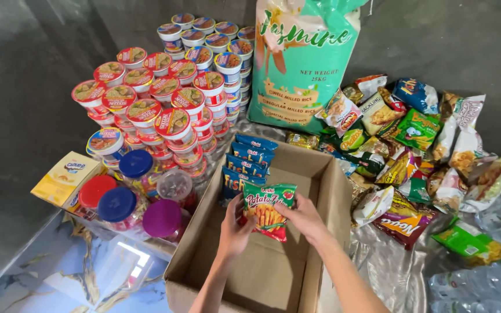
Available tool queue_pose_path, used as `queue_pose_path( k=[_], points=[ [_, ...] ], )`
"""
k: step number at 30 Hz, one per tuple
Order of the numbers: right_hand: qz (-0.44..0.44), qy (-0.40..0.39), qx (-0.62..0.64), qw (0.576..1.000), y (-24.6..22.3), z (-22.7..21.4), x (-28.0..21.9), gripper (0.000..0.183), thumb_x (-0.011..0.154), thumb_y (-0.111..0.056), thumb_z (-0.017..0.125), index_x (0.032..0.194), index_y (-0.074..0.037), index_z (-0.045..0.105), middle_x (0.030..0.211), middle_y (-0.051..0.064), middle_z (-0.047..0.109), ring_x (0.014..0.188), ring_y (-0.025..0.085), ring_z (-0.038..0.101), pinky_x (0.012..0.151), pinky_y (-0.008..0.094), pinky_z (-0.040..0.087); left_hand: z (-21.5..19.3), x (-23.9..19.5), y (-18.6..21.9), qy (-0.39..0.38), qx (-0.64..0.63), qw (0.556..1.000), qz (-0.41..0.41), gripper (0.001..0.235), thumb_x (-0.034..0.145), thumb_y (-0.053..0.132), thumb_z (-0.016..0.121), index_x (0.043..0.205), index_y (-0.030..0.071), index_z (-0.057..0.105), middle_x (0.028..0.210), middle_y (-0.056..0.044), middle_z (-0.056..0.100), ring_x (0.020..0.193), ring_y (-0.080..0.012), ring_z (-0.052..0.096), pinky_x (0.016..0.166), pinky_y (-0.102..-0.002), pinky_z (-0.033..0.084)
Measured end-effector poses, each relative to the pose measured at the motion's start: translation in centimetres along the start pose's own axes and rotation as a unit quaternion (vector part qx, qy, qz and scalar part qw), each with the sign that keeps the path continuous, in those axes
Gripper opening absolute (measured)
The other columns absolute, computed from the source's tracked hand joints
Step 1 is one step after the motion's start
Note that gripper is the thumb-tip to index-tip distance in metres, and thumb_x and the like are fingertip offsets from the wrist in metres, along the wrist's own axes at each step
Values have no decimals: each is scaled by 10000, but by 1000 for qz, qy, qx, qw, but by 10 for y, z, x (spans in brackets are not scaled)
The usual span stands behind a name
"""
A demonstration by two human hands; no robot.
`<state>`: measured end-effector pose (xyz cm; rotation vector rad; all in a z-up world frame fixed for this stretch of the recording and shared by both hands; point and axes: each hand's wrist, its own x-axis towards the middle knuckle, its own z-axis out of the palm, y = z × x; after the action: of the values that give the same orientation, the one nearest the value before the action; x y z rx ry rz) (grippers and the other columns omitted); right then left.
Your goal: Packing various snack bags and instant noodle cups into a cardboard box on the floor.
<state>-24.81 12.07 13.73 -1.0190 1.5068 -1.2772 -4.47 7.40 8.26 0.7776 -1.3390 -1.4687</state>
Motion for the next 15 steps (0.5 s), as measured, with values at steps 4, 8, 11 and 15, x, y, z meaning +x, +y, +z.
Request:
queue_pose_path(
  k=[4,8,11,15],
  points=[
    [70,11,-49,996,1,6,-10,421,875,-250,774,1196,-6,652,1042,85,760,883,167,702,732,338,587,-3,-7,-15,10,20,1000,3,660,897,-17,662,1505,22,410,1383,-172,619,1205,-222,623,990,-350,531],
    [80,-31,-17,996,14,2,-6,410,882,-228,725,1243,-69,613,1136,62,738,958,145,724,760,352,640,0,-8,-32,33,21,999,-28,684,867,-47,656,1487,37,381,1410,-147,582,1264,-210,597,1035,-343,515],
    [82,-28,-46,995,7,-2,-11,385,903,-223,713,1238,-62,612,1133,71,735,964,153,716,759,364,631,8,-12,-31,42,26,998,-36,667,871,-41,647,1483,35,391,1396,-152,603,1250,-216,612,1032,-341,523],
    [-22,-29,-75,997,29,-10,4,361,899,-179,729,1219,-34,643,1117,77,761,981,140,712,824,309,594,11,-6,-36,43,26,999,-12,687,862,-49,652,1483,25,367,1394,-148,589,1261,-208,591,1026,-336,507]
  ],
)
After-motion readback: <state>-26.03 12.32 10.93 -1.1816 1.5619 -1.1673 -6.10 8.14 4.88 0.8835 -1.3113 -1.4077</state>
